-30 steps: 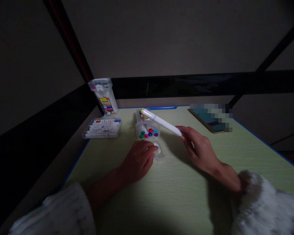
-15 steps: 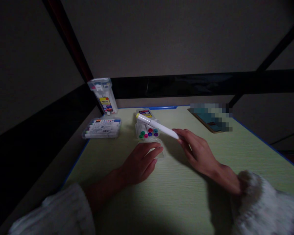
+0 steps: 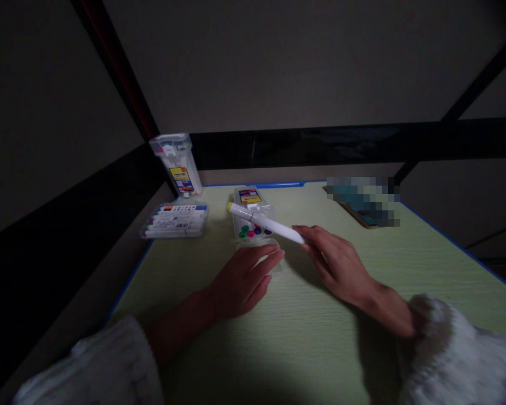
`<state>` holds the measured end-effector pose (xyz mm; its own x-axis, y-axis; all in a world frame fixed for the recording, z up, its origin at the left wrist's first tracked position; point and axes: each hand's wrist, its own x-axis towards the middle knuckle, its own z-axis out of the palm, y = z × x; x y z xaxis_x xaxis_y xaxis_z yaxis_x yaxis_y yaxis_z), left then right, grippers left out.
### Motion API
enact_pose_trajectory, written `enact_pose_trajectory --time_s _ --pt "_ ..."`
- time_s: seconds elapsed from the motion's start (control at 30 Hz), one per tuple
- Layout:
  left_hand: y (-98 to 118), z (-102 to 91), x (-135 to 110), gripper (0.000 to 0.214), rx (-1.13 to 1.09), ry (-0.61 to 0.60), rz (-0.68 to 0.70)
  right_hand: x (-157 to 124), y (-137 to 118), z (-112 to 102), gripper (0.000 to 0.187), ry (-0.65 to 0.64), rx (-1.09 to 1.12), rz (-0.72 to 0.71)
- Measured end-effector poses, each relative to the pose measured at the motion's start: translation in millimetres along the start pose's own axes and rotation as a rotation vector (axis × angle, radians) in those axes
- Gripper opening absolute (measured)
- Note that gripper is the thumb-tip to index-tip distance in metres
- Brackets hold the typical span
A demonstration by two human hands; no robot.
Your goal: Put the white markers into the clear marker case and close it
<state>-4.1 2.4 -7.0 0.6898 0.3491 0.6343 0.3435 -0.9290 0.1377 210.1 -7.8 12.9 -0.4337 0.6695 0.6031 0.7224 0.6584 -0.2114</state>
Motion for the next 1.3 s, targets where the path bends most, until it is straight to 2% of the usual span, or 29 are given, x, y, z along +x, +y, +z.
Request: enact_pose_trajectory --time_s 0.33,1.3 --pt "3.0 -2.9 2.8 0.052 0.038 -0.046 -0.024 1.3 -2.5 -0.4 0.024 -0.03 -0.007 -0.037" --pt "2.3 -1.0 1.9 0.049 0.027 -0.032 -0.027 2.7 -6.4 0.0 0.027 -0.049 -0.001 -0.088"
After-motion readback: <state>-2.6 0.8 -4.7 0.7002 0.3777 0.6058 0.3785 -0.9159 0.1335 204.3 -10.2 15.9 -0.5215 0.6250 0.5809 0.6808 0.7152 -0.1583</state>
